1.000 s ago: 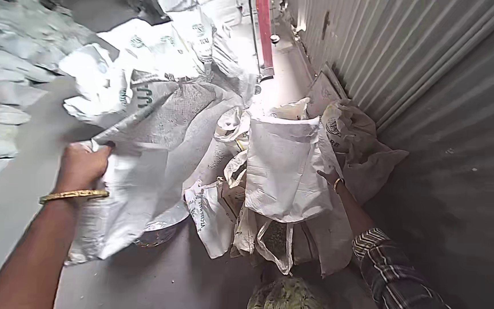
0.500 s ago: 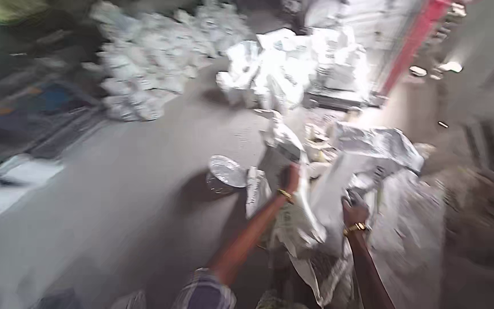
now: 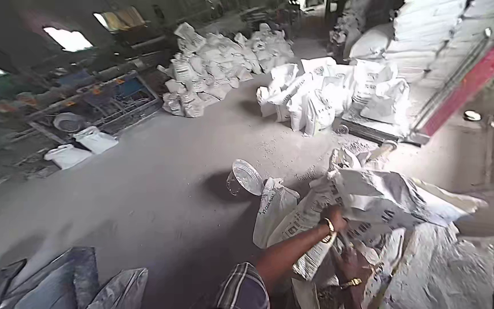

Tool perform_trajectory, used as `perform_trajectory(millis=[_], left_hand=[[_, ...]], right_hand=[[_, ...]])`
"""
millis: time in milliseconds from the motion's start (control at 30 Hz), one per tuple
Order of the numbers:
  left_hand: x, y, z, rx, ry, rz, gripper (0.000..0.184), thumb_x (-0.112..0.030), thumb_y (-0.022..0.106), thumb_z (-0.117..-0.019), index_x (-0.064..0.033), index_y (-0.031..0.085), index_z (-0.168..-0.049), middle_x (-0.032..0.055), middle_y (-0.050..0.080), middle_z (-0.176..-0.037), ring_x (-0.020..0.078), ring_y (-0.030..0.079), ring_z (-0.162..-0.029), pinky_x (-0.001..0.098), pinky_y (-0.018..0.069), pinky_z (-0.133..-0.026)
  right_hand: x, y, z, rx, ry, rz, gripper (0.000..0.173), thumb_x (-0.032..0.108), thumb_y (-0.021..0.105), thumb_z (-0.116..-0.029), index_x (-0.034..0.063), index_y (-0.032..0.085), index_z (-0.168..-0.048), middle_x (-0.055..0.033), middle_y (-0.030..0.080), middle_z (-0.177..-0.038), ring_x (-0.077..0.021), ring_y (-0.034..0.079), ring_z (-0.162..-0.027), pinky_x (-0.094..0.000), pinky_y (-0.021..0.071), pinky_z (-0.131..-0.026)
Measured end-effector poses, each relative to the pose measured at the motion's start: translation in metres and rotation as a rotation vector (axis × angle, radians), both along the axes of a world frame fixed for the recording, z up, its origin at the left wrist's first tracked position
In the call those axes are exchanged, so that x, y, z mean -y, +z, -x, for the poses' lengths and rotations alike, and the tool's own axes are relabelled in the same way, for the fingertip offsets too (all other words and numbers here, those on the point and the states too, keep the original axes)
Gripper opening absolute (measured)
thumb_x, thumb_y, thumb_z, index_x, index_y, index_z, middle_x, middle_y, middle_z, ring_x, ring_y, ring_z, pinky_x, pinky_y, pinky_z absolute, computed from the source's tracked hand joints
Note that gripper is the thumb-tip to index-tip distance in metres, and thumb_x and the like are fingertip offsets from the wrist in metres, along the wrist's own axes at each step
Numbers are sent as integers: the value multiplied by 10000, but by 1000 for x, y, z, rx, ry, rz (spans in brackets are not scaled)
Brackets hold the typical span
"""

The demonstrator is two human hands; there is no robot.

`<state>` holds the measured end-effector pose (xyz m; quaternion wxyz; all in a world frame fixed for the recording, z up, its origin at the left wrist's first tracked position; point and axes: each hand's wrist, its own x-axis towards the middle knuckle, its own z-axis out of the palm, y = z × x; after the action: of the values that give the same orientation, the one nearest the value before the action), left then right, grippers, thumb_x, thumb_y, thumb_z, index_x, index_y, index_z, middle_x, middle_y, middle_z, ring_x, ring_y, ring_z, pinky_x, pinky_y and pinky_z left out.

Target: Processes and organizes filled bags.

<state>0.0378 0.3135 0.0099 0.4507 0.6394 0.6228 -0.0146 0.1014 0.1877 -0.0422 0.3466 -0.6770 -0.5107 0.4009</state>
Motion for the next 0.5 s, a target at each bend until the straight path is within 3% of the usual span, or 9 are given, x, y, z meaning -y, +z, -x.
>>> perform_trajectory(millis=[100,167,267,333,433,500], left_hand=[[15,-28,17,40,67,-83,450,-83,582,-1009,154,499,-1382,347,525,-1413,426,490,-1371,501,363,-1167],[25,-42,32,33,106,-94,449,-75,566,-1021,151,478,-1400,341,526,-1414,403,492,-1372,471,359,-1169],[18,-57,64,69,133,-190,437,-50,598,-995,137,501,-1377,313,557,-1380,349,525,-1337,452,393,-1145],[19,-54,88,105,176,-270,424,-52,602,-992,144,512,-1358,308,560,-1377,310,536,-1327,408,402,-1141],[26,-36,121,104,328,-333,445,-65,613,-994,153,492,-1363,305,545,-1379,250,545,-1291,341,415,-1112],[36,-20,143,94,425,-333,507,-63,621,-992,155,431,-1408,311,508,-1414,230,527,-1302,315,400,-1117]], right_hand=[[20,-25,-17,-283,46,-108,472,22,623,-902,-179,562,-1324,-323,634,-1305,-384,621,-1242,-469,454,-1098],[34,-37,-52,-272,-166,-86,458,60,621,-918,-165,570,-1313,-282,666,-1264,-307,663,-1175,-403,508,-1040],[57,-71,-148,13,-685,200,579,104,695,-944,-134,478,-1425,-358,551,-1386,-443,539,-1317,-490,407,-1135],[88,-119,-219,140,-854,378,753,174,749,-927,-95,366,-1517,-383,459,-1462,-498,450,-1382,-535,353,-1173],[131,-172,-283,171,-806,640,943,339,757,-936,-37,202,-1599,-342,434,-1516,-452,440,-1422,-524,337,-1185],[150,-189,-292,66,-750,661,1006,349,754,-940,-29,112,-1617,-316,325,-1599,-399,349,-1496,-486,263,-1234]])
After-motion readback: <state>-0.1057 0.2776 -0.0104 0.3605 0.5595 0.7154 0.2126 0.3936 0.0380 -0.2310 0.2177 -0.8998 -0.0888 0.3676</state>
